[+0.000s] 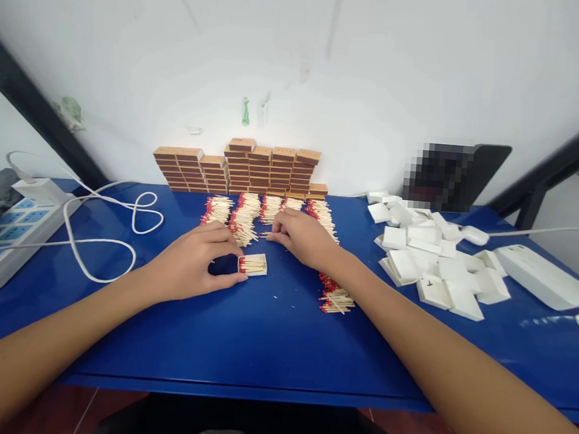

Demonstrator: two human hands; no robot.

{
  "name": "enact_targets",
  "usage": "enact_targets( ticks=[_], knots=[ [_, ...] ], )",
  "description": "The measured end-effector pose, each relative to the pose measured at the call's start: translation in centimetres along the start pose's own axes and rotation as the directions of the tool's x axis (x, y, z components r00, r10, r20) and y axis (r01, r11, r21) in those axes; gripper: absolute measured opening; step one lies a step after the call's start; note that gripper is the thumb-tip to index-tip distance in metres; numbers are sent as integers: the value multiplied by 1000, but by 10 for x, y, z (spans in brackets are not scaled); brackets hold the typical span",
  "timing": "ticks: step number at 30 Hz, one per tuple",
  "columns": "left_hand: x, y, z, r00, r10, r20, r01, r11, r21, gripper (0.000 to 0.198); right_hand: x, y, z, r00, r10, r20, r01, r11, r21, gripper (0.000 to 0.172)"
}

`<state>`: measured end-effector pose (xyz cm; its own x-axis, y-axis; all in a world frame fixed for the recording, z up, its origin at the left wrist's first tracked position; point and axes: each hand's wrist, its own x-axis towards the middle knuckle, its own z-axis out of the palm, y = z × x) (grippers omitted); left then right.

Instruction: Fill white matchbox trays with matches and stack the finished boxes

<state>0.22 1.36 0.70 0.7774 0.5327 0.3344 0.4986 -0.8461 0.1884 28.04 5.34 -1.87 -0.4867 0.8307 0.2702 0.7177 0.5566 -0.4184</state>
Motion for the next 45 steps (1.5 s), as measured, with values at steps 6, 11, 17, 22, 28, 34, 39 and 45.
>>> enact_targets(
  ticks=[6,11,17,22,28,34,39,45],
  knots=[
    [0,0,0,1000,0,1,0,1000,1,28,0,-1,0,1000,11,-5,-11,1000,26,16],
    [0,-1,0,1000,-8,5,8,1000,0,29,1,-1,0,999,35,7,-36,999,30,16],
    [0,0,0,1000,-3,-6,3,1000,2,27,-3,-17,-16,999,49,20,-50,998,42,16],
    [-1,-1,1,1000,2,-8,-2,1000,9,28,-17,-49,-23,990,22,142,-42,989,139,20],
    [0,0,0,1000,-4,11,4,1000,23,28,-26,-63,-14,978,-33,204,10,993,116,14],
    [0,1,0,1000,-7,2,7,1000,10,27,-14,-38,-18,999,14,-32,-13,999,30,13],
    [0,0,0,1000,2,2,-2,1000,13,28,-4,-3,-15,996,10,-83,-18,995,-94,8],
    [0,1,0,1000,8,-13,-8,1000,-12,28,2,8,-8,999,-15,-52,8,991,-135,8]
  ],
)
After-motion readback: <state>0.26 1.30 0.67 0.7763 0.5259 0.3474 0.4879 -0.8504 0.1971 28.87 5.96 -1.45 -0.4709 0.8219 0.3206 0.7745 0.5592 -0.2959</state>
